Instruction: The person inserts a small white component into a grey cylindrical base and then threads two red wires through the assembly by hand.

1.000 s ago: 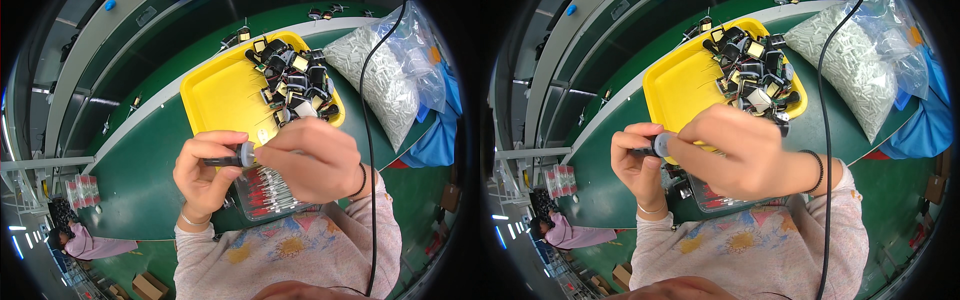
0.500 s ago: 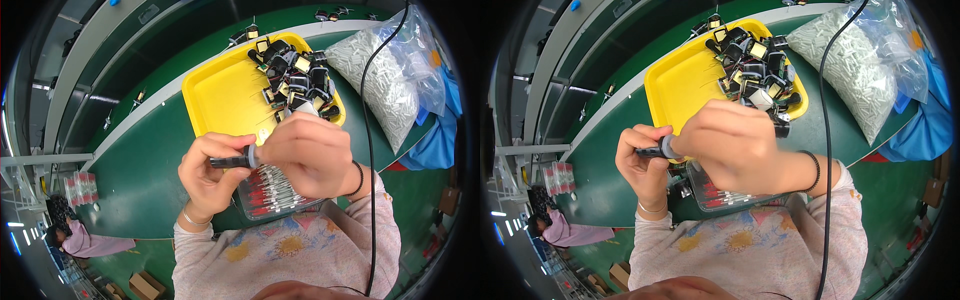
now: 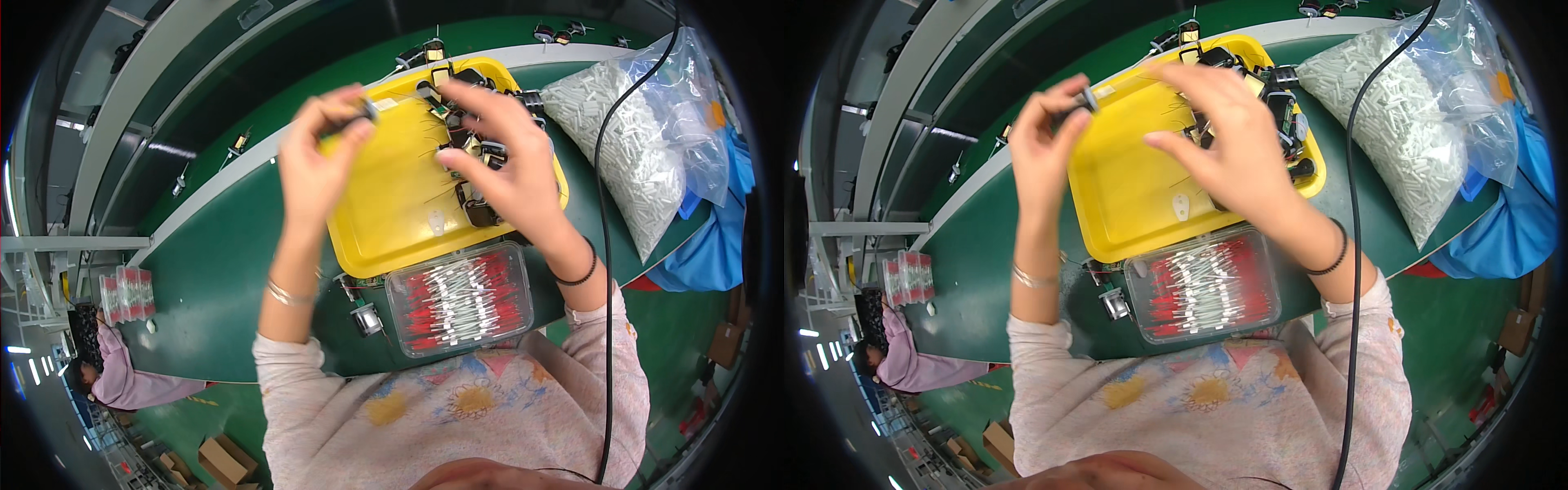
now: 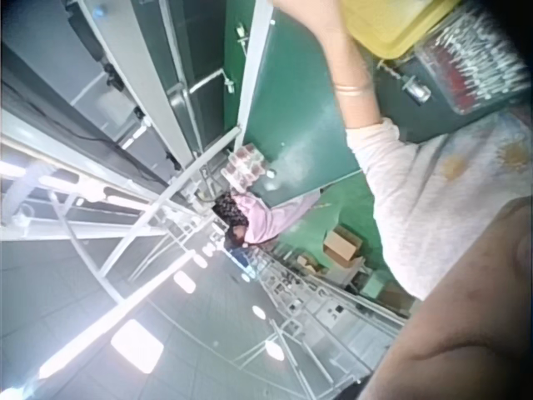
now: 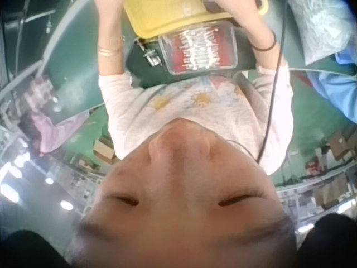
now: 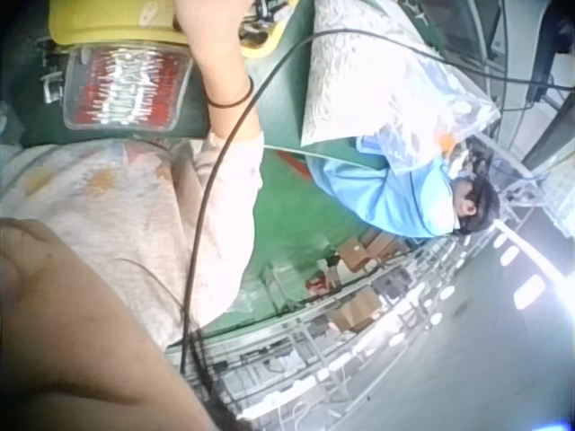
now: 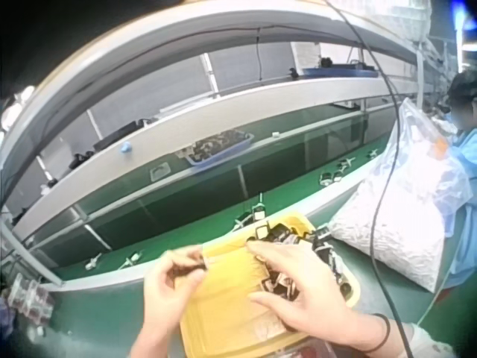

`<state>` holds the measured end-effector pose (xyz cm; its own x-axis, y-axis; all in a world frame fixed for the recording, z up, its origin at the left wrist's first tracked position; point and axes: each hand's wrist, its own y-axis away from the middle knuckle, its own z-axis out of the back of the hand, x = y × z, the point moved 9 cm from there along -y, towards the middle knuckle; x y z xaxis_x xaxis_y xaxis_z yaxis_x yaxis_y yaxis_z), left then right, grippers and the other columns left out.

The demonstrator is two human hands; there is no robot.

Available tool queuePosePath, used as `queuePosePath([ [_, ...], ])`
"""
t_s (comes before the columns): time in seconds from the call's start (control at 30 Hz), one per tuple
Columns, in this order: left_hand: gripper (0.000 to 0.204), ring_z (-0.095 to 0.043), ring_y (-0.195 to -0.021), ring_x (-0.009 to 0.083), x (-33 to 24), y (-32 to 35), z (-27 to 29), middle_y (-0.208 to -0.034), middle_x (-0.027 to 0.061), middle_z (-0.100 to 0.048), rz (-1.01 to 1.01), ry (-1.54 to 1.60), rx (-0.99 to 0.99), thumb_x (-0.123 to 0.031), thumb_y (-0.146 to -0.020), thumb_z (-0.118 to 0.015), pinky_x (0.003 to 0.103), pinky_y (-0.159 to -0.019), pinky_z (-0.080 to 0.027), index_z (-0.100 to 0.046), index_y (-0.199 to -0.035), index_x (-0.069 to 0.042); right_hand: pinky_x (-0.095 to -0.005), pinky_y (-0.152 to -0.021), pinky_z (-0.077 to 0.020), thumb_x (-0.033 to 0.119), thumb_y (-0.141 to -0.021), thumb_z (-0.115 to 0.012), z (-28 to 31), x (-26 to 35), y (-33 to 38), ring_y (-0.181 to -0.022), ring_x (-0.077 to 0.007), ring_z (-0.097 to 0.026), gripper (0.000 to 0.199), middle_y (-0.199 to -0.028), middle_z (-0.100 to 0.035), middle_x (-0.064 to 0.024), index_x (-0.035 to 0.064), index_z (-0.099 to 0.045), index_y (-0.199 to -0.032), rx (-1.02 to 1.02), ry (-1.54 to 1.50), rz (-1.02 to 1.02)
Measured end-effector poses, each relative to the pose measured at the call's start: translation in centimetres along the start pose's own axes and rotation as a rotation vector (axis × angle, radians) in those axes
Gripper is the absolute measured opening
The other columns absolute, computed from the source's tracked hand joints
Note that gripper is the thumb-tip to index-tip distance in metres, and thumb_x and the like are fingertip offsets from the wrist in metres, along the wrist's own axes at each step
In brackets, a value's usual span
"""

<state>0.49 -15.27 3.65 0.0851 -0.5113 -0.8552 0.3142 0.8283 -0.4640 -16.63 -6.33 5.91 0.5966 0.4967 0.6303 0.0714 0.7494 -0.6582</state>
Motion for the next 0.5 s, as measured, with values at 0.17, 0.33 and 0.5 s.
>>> queuePosePath([
  [0.17, 0.018, -0.051, -0.107, 0.029, 4.1, -5.0, 5.9, -0.114, 0.0104, -0.059, -0.224, -1.1, -0.177, -0.013, -0.074, -0.069, 0.036, -0.09, -0.042, -0.066, -0.09, -0.008, -0.0367, -0.074, -0.0485, 0.013, -0.072, -0.068, -0.5, 2.1, 3.5, -0.085, -0.029, -0.06, 0.029, -0.093, -0.063, -0.0082, 0.007, -0.062, -0.1, 0.261, 0.09, 0.071],
  [0.33, 0.016, -0.053, -0.097, 0.0287, 3.1, -2.8, -1.1, -0.098, 0.0102, -0.062, -0.203, -0.949, 0.252, -0.015, -0.075, -0.066, 0.038, -0.084, -0.043, -0.064, -0.09, -0.008, -0.0329, -0.061, -0.0486, 0.009, -0.068, -0.068, -2.8, 2.2, 9.0, -0.07, -0.0242, -0.058, 0.018, -0.075, -0.058, -0.0066, 0.0059, -0.061, -0.085, 0.612, 0.133, 0.027],
  [0.5, 0.023, -0.056, -0.089, 0.0263, -0.9, 5.0, -12.1, -0.089, 0.0068, -0.059, -0.294, -0.523, 0.841, -0.015, -0.075, -0.065, 0.036, -0.079, -0.045, -0.06, -0.097, -0.009, -0.0315, -0.056, -0.0495, 0.012, -0.065, -0.064, -4.7, 3.8, 13.6, -0.069, -0.0214, -0.059, 0.017, -0.073, -0.055, -0.0054, 0.0067, -0.057, -0.081, 0.841, 0.241, 0.127],
])
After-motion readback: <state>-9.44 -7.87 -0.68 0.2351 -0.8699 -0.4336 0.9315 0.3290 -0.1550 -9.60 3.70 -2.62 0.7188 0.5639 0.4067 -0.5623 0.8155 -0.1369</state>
